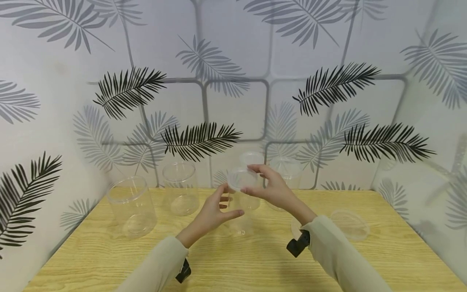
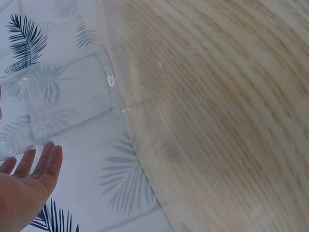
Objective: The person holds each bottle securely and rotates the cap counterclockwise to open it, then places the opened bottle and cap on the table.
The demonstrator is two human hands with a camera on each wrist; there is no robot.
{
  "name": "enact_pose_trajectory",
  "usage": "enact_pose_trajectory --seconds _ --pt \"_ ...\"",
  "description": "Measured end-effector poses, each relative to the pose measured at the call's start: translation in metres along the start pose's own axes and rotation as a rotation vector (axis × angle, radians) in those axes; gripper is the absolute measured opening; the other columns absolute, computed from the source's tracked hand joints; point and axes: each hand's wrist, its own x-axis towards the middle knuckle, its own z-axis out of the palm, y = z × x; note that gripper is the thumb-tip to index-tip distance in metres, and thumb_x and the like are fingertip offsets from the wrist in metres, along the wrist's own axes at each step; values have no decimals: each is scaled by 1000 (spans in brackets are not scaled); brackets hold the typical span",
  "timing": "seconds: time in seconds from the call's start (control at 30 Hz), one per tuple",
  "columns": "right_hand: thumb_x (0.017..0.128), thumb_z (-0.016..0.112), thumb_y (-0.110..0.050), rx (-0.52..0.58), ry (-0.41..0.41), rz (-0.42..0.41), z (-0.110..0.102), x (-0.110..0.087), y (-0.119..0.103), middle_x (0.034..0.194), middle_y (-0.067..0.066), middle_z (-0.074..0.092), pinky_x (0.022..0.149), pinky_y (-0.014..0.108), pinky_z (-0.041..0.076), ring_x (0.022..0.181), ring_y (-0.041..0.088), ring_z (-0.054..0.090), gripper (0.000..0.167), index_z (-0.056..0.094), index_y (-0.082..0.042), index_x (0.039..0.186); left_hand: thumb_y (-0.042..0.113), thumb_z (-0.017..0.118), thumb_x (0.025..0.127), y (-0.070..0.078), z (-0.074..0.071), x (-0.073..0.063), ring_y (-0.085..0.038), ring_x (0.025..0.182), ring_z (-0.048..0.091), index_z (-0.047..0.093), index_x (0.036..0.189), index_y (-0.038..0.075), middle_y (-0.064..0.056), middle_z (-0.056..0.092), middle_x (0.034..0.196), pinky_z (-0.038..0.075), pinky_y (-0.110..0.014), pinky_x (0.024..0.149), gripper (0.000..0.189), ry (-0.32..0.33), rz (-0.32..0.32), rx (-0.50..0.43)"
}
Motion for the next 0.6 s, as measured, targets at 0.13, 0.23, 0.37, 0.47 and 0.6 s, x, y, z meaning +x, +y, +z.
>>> enact_pose_trajectory --seconds 0.13,0.23,0.37,0.47,0.6 --pt "74 76 -32 14 28 -2 2 -3 0 129 8 53 104 48 35 121 26 46 66 49 -7 129 28 77 73 -1 1 -1 -28 109 56 44 125 21 -5 51 121 50 -42 87 61 -10 22 -7" --pt "73 77 -30 29 47 -6 3 -4 0 127 9 54 105 47 34 120 26 47 66 49 -6 128 29 77 73 -2 1 -1 -26 111 56 43 127 26 -3 50 122 49 -43 90 64 -18 24 -12" --pt "73 77 -29 44 54 -6 2 -5 0 128 10 53 105 48 34 120 26 47 65 50 -7 128 25 76 74 -2 2 -1 -26 115 54 40 131 26 -6 50 126 47 -44 94 68 -38 21 -35" --pt "74 76 -29 55 45 -3 2 -6 0 129 10 52 105 49 34 121 27 46 65 49 -8 129 18 75 75 0 1 -1 -28 118 53 38 135 23 -9 51 128 44 -45 97 71 -61 12 -70" --pt "74 75 -31 63 27 10 1 -6 1 131 9 51 105 49 34 122 27 45 65 49 -10 130 11 74 76 13 -2 -5 -33 118 51 38 136 15 -13 52 126 42 -47 99 70 -92 11 -120"
